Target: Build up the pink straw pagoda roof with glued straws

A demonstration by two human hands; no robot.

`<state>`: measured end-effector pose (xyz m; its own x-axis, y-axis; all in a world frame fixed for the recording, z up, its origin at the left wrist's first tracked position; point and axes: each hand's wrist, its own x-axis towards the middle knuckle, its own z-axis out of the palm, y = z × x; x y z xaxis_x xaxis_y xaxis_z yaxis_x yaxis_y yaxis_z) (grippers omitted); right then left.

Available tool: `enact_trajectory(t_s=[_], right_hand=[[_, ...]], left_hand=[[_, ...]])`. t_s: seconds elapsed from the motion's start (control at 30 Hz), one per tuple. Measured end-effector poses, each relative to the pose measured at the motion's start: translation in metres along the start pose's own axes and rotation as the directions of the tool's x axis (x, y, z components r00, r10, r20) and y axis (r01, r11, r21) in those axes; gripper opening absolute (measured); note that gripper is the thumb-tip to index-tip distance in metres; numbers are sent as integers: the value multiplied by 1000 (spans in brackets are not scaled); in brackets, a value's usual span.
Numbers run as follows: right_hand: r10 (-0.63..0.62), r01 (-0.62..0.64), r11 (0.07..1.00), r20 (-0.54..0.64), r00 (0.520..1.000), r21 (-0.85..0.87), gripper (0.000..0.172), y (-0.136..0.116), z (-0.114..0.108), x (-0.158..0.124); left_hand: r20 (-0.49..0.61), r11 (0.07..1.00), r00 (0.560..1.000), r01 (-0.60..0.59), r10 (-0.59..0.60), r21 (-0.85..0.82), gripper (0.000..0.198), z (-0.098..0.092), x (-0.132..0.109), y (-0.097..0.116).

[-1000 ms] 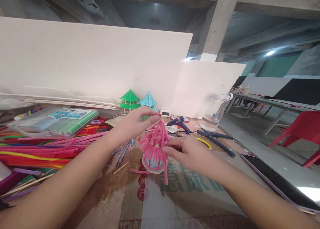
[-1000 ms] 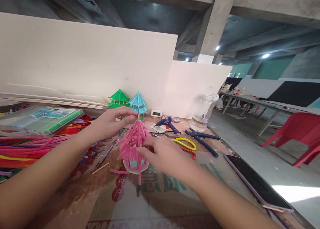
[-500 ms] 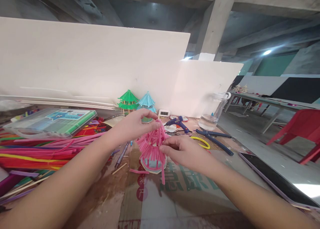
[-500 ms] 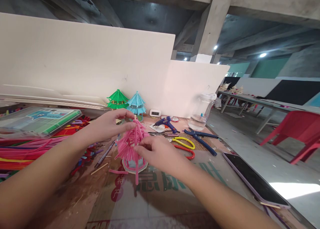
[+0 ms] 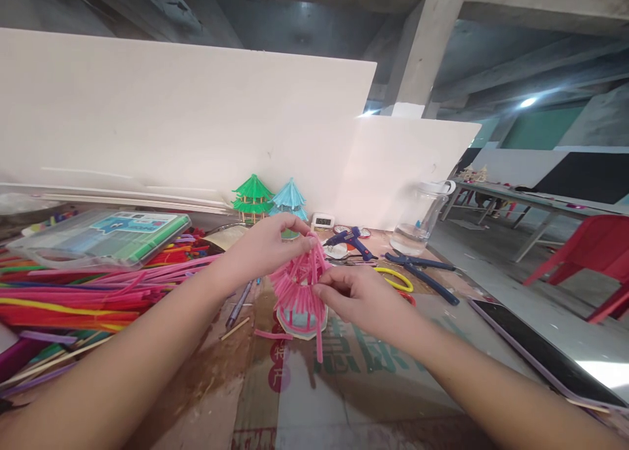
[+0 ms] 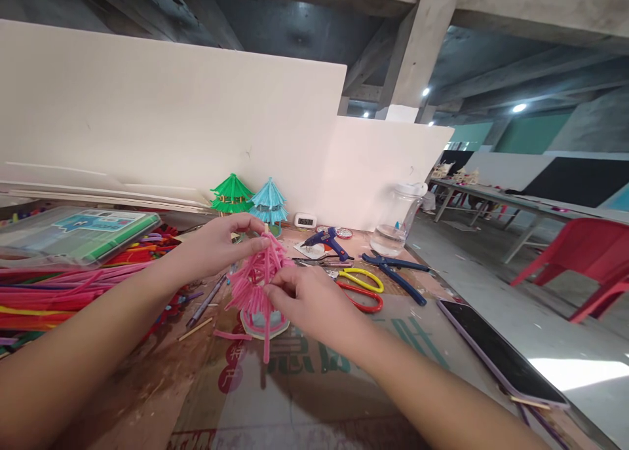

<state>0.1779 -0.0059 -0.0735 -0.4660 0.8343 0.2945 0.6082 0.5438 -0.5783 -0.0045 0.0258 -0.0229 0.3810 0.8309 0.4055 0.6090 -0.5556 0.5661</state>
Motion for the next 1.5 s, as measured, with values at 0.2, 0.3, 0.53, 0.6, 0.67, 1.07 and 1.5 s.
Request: enact_trajectory(t_s=[0.2, 0.3, 0.53, 0.6, 0.67, 1.07, 1.5], right_hand=[[-1, -1, 999, 24, 1000, 51, 29, 0, 1, 0], [-8, 7, 999, 16, 1000, 37, 28, -1, 1, 0], [-17, 16, 999, -34, 999, -48, 26, -6, 4, -3], [-16, 14, 999, -32, 999, -34, 25, -6, 4, -3], [-7, 7, 1000, -24, 1000, -14, 26, -4, 4, -1], [28, -30, 991, 20, 999, 129, 29, 0, 4, 3], [-34, 29, 997, -79, 996, -68, 29, -3, -3, -1]], left_hand=[[14, 1000, 1000, -23, 22, 7, 24, -1, 0, -2], [12, 1000, 1000, -24, 24, 9, 25, -1, 0, -3], [19, 1000, 999, -28, 28, -1, 25, -2, 0, -3], [24, 1000, 999, -23, 23, 2, 25, -2, 0, -2], [26, 1000, 1000, -19, 18, 6, 24, -2, 0, -2], [20, 1000, 1000, -10, 9, 17, 23, -1, 0, -2], [33, 1000, 999, -9, 8, 25, 25, -2, 0, -2]])
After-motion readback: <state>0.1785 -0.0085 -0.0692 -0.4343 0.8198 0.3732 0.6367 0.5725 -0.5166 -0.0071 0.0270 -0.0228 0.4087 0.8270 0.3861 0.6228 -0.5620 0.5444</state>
